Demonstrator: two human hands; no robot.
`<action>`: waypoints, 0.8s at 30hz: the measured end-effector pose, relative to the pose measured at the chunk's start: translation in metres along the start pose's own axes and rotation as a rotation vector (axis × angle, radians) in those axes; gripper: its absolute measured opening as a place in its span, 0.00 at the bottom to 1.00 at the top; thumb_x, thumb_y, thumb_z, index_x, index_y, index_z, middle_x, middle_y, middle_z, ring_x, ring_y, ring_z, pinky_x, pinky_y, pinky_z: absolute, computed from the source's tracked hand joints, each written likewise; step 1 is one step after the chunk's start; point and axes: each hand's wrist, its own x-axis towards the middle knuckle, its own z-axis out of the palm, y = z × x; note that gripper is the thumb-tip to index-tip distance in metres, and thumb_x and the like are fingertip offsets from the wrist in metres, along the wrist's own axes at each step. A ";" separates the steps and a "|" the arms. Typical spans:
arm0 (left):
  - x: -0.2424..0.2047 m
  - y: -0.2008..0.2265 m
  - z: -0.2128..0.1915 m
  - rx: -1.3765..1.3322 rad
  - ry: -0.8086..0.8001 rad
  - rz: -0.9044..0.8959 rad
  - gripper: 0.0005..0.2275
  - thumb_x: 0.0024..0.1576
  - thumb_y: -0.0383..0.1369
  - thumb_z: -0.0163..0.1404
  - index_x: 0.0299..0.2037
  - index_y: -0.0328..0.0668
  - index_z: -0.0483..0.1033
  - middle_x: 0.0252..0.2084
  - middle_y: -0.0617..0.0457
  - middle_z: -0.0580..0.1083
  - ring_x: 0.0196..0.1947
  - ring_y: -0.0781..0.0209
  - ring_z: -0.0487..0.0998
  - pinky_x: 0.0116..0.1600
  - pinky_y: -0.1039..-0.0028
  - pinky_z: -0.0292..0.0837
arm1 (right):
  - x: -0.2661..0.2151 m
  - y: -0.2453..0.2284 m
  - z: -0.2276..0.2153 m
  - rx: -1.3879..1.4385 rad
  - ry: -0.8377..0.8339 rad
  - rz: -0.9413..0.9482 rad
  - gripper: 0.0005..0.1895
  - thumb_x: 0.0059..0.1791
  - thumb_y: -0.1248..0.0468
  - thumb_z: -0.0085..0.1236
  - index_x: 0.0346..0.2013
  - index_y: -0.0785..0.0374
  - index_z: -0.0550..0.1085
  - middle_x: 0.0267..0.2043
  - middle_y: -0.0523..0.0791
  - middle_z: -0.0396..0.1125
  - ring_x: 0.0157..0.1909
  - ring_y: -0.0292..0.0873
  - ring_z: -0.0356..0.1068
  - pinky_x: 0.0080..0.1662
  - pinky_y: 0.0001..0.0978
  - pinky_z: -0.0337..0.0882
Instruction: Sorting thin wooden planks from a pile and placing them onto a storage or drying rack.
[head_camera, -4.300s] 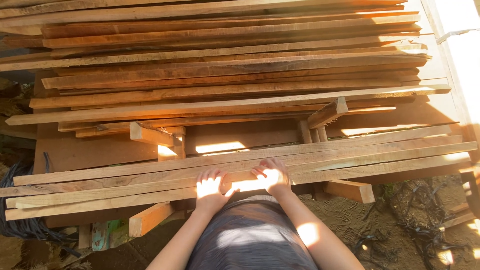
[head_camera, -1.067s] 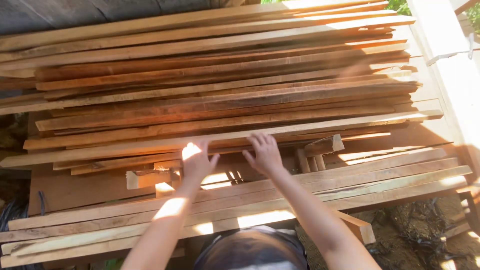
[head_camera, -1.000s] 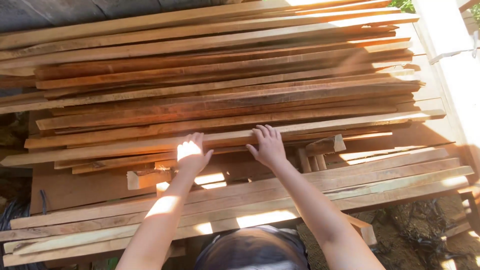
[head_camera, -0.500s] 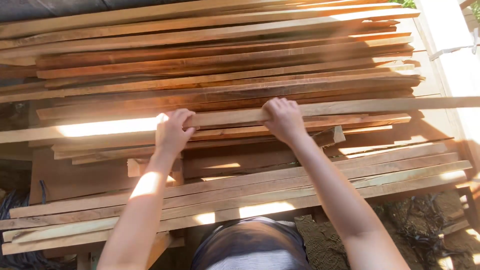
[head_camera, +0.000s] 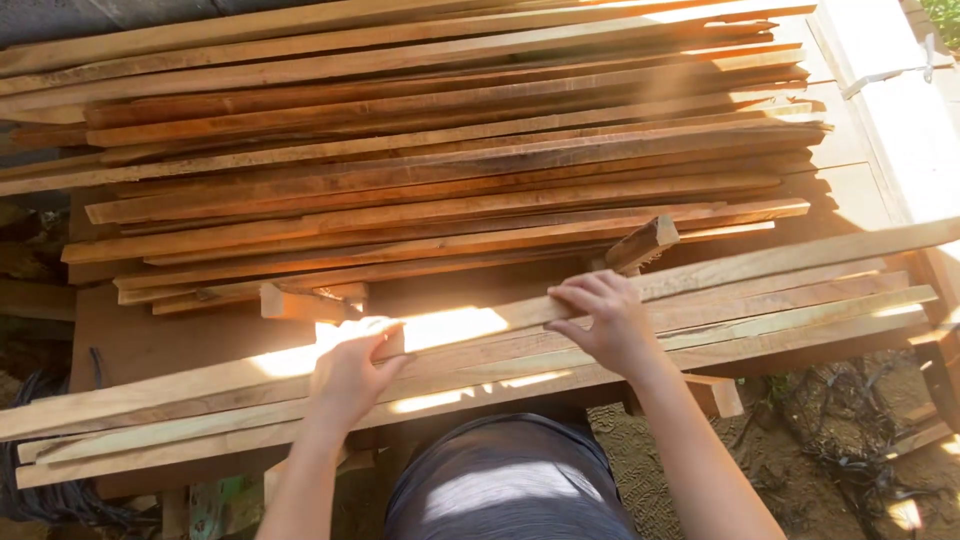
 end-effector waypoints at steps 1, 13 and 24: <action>-0.006 -0.009 0.022 -0.007 -0.071 -0.001 0.21 0.50 0.52 0.60 0.55 0.73 0.78 0.49 0.67 0.81 0.55 0.64 0.79 0.64 0.70 0.66 | -0.012 -0.002 0.005 -0.018 -0.022 0.010 0.20 0.41 0.48 0.71 0.45 0.47 0.80 0.46 0.38 0.73 0.50 0.44 0.71 0.55 0.39 0.68; 0.006 -0.002 0.099 -0.018 -0.334 -0.040 0.22 0.57 0.53 0.52 0.62 0.70 0.70 0.65 0.74 0.70 0.69 0.70 0.64 0.72 0.71 0.57 | -0.088 0.051 0.107 -0.016 -0.271 0.226 0.23 0.41 0.48 0.69 0.49 0.47 0.78 0.49 0.36 0.73 0.53 0.43 0.71 0.61 0.39 0.65; 0.012 -0.008 0.106 -0.024 -0.364 0.011 0.22 0.61 0.54 0.50 0.63 0.66 0.70 0.66 0.70 0.69 0.71 0.69 0.62 0.73 0.69 0.55 | -0.098 0.061 0.118 -0.027 -0.257 0.281 0.22 0.43 0.43 0.68 0.48 0.43 0.79 0.50 0.33 0.73 0.57 0.40 0.69 0.64 0.40 0.63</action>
